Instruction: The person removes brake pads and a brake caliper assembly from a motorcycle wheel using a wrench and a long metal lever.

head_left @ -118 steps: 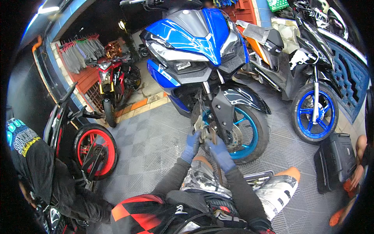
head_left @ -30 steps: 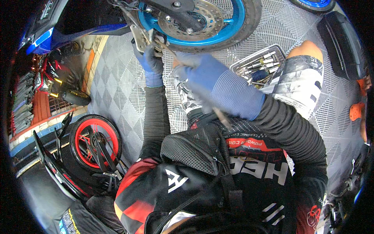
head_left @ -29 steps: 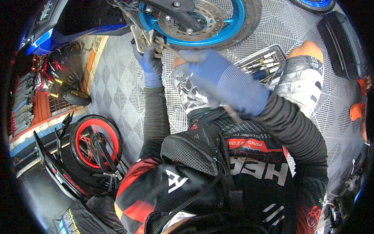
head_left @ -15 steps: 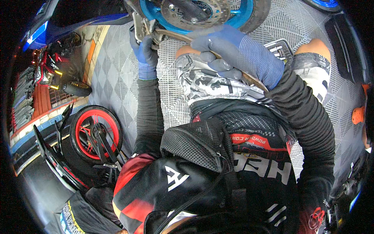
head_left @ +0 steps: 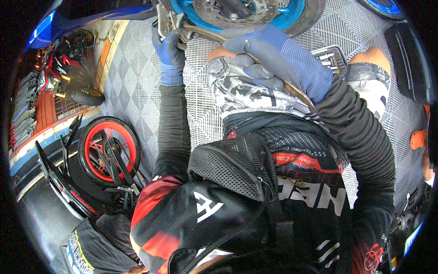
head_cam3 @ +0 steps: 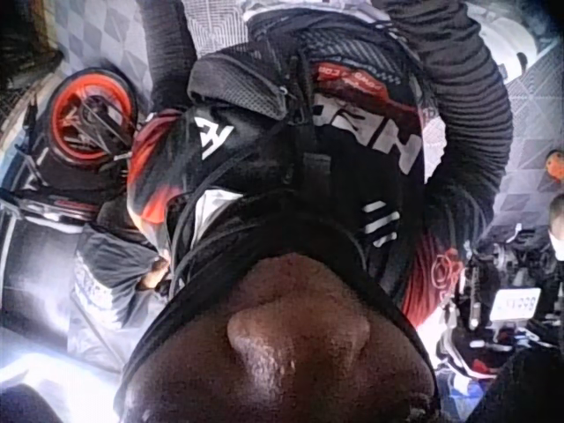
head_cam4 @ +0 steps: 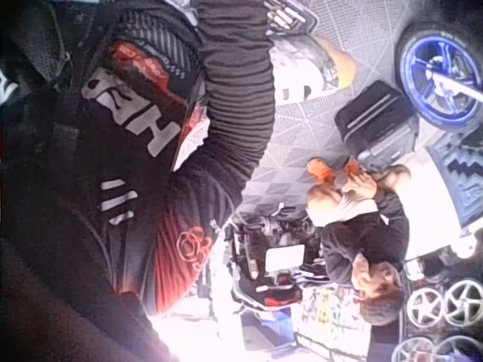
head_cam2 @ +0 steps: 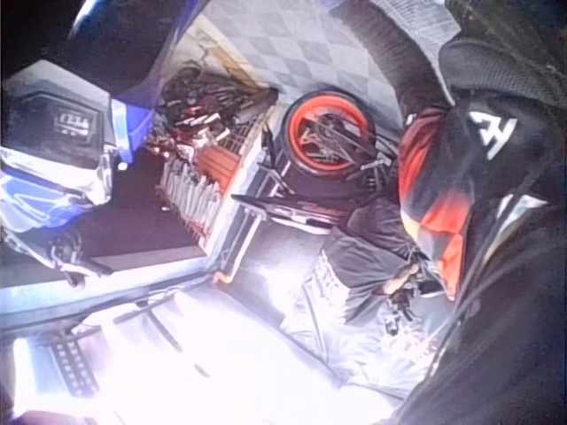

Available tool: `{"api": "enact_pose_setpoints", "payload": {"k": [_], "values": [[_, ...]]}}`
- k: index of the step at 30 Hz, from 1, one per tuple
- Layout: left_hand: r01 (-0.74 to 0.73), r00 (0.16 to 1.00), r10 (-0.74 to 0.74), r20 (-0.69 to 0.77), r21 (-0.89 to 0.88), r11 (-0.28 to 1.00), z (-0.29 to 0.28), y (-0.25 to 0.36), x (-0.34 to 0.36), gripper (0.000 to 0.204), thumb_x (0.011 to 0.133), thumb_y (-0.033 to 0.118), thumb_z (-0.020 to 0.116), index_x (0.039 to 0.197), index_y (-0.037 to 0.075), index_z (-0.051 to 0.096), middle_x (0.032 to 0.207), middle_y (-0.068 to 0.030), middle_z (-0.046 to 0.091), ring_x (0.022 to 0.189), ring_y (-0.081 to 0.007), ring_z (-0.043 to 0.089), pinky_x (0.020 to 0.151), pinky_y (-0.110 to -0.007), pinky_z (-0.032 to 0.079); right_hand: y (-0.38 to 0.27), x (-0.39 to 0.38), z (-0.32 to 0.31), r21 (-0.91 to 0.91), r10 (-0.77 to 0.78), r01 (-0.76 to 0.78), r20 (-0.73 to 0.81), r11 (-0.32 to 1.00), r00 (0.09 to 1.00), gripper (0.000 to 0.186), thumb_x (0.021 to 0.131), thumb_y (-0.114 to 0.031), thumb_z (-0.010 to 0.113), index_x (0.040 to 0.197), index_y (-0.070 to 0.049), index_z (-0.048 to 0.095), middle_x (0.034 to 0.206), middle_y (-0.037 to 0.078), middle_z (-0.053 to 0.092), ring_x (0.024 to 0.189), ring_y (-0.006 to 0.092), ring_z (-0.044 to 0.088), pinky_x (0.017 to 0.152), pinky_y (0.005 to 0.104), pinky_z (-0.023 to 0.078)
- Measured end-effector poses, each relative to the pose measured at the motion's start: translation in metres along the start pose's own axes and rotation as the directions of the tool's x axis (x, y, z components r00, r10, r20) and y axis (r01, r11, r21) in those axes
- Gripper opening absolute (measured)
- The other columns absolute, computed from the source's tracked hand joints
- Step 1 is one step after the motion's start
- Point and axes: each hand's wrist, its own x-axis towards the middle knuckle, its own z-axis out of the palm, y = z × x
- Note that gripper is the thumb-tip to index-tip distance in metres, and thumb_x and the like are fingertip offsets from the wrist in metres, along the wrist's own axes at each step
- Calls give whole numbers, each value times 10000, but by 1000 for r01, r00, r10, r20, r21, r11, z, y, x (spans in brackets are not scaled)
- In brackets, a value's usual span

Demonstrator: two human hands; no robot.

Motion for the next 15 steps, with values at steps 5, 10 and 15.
{"api": "enact_pose_setpoints", "payload": {"k": [5, 10, 15], "values": [[-189, 981, 192, 24, 325, 927, -31, -40, -7, 541, 927, 183, 579, 1424, 3, 463, 1275, -148, 638, 1121, -245, 672, 957, -384, 573, -16, -17, 5, 189, 62, -75, 74, 979, 995, 228, 1016, -249, 520, 871, -101, 615, 609, -22, 492, 405, 73, 401, 350, 262, 294], [-140, 990, 143, -6, 149, 979, -11, -15, 3, 503, 923, 138, 575, 1393, -8, 472, 1260, -153, 639, 1084, -253, 686, 931, -399, 592, -19, -20, 18, 124, 61, -61, 4, 990, 998, 197, 1021, -254, 512, 929, -98, 589, 579, -41, 422, 397, 59, 375, 329, 258, 262], [153, 976, -154, -156, -18, 988, 8, 10, -4, 483, 884, 74, 613, 1343, -10, 489, 1214, -146, 645, 1030, -229, 688, 882, -381, 597, -7, -15, -3, 203, 70, -88, 97, 975, 993, 206, 988, -255, 550, 1011, -72, 642, 623, -1, 500, 387, 98, 428, 339, 266, 364]]}}
